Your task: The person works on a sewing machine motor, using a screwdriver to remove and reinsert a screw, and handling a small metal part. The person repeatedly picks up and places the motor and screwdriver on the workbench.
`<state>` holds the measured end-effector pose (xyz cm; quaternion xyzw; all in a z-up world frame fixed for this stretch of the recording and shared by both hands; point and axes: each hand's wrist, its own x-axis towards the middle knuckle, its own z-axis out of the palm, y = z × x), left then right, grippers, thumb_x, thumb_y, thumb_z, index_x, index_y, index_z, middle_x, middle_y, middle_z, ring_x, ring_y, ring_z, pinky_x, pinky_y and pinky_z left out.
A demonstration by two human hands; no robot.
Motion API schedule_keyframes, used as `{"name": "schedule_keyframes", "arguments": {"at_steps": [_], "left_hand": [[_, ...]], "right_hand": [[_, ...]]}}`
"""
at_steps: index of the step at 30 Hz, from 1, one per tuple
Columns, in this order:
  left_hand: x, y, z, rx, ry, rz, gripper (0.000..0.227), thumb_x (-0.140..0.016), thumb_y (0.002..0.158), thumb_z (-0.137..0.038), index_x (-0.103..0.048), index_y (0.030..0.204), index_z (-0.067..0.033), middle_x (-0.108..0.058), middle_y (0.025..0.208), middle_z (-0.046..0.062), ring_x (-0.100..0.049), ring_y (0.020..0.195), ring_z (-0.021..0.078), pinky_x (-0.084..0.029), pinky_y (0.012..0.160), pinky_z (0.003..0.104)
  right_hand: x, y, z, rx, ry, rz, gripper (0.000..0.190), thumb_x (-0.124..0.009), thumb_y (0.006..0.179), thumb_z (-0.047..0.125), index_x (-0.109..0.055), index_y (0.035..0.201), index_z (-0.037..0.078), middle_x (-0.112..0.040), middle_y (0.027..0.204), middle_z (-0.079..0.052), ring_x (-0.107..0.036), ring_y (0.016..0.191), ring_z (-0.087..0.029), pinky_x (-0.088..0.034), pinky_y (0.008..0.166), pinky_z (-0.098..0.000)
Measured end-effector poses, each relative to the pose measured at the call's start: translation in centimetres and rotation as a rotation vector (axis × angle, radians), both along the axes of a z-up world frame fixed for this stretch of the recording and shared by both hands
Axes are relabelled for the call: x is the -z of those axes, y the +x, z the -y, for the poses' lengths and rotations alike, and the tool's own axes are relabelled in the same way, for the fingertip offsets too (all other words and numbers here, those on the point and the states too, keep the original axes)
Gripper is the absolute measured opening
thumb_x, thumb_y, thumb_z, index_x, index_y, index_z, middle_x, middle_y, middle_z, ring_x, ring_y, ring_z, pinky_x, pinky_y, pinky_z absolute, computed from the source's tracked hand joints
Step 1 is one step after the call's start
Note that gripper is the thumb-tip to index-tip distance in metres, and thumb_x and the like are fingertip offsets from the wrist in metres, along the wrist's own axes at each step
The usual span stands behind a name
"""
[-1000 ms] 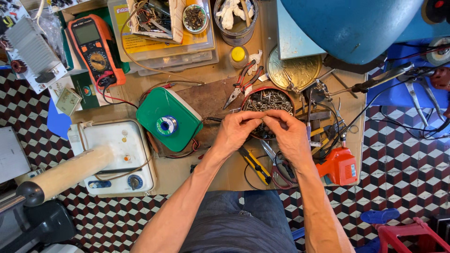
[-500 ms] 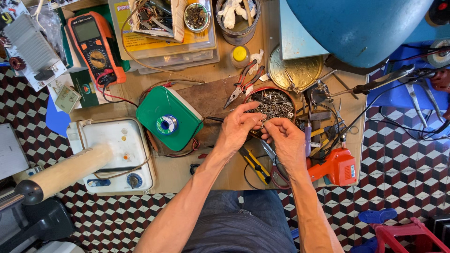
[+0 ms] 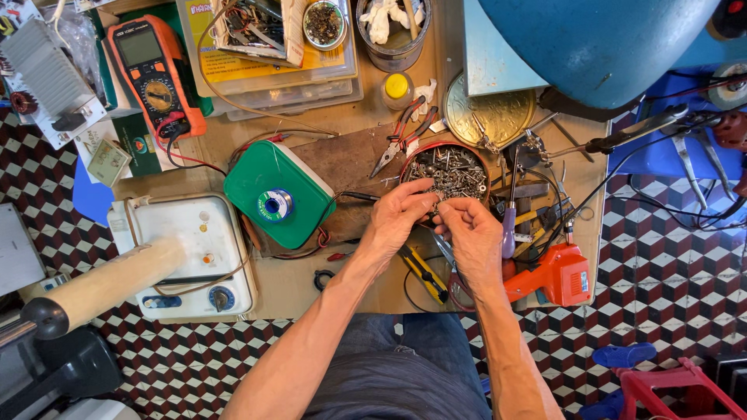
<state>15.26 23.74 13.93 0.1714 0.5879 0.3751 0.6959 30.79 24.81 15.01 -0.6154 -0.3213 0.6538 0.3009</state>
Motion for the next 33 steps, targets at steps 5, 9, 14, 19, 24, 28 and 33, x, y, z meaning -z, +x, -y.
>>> {"name": "schedule_keyframes", "arguments": {"at_steps": [5,9,14,19,24,28,33], "left_hand": [[0.0,0.6,0.7,-0.033,-0.048,0.048,0.04,-0.066,0.099,-0.023,-0.067,0.131,0.001,-0.076,0.107,0.007,-0.065,0.094,0.0082,-0.052,0.084,0.023],[-0.1,1.1,1.0,-0.068,-0.057,0.075,0.039,-0.067,0.098,-0.024,-0.068,0.129,-0.0001,-0.074,0.1,0.004,-0.063,0.088,0.0066,-0.052,0.081,0.021],[-0.2,1.1,1.1,-0.084,-0.069,0.091,0.039,-0.067,0.099,-0.024,-0.069,0.13,0.0001,-0.073,0.099,0.003,-0.064,0.088,0.0077,-0.052,0.081,0.022],[-0.3,1.0,1.1,-0.081,-0.047,0.08,0.041,-0.068,0.097,-0.026,-0.069,0.13,-0.0009,-0.075,0.103,0.004,-0.067,0.094,0.0079,-0.052,0.086,0.022],[-0.1,1.1,1.0,-0.086,-0.04,0.092,0.042,-0.069,0.097,-0.027,-0.069,0.129,-0.0003,-0.075,0.105,0.006,-0.066,0.098,0.0094,-0.052,0.087,0.024],[0.2,1.2,1.1,-0.102,-0.039,0.13,0.042,-0.07,0.097,-0.026,-0.068,0.129,0.0002,-0.075,0.106,0.007,-0.065,0.099,0.0104,-0.052,0.087,0.025],[0.4,1.2,1.1,-0.106,-0.045,0.139,0.042,-0.07,0.097,-0.027,-0.069,0.128,0.0011,-0.074,0.107,0.007,-0.065,0.099,0.01,-0.051,0.087,0.024]], "right_hand": [[0.2,0.1,0.2,0.018,0.001,-0.03,0.017,-0.068,0.099,0.013,-0.069,0.108,-0.001,-0.073,0.087,-0.005,-0.065,0.072,-0.008,-0.05,0.064,-0.02],[0.6,0.3,0.4,0.027,-0.002,-0.071,0.017,-0.067,0.1,0.012,-0.069,0.108,-0.003,-0.073,0.087,-0.006,-0.066,0.072,-0.009,-0.051,0.063,-0.0206],[1.2,0.3,0.5,0.042,-0.031,-0.11,0.018,-0.065,0.1,0.013,-0.068,0.107,-0.003,-0.073,0.086,-0.007,-0.067,0.071,-0.01,-0.051,0.061,-0.0216],[1.2,0.2,0.6,0.076,-0.08,-0.135,0.019,-0.064,0.1,0.014,-0.069,0.105,-0.003,-0.073,0.086,-0.008,-0.066,0.07,-0.012,-0.05,0.06,-0.0222],[1.0,0.1,0.7,0.097,-0.098,-0.169,0.019,-0.064,0.1,0.014,-0.07,0.105,-0.003,-0.072,0.085,-0.009,-0.066,0.069,-0.013,-0.05,0.06,-0.0228],[0.9,0.3,0.7,0.108,-0.116,-0.206,0.019,-0.064,0.1,0.015,-0.07,0.106,-0.003,-0.072,0.085,-0.009,-0.066,0.07,-0.013,-0.05,0.06,-0.023],[0.8,0.3,0.6,0.112,-0.141,-0.213,0.02,-0.064,0.1,0.016,-0.07,0.106,-0.003,-0.072,0.084,-0.009,-0.067,0.069,-0.014,-0.051,0.06,-0.0235]]}}
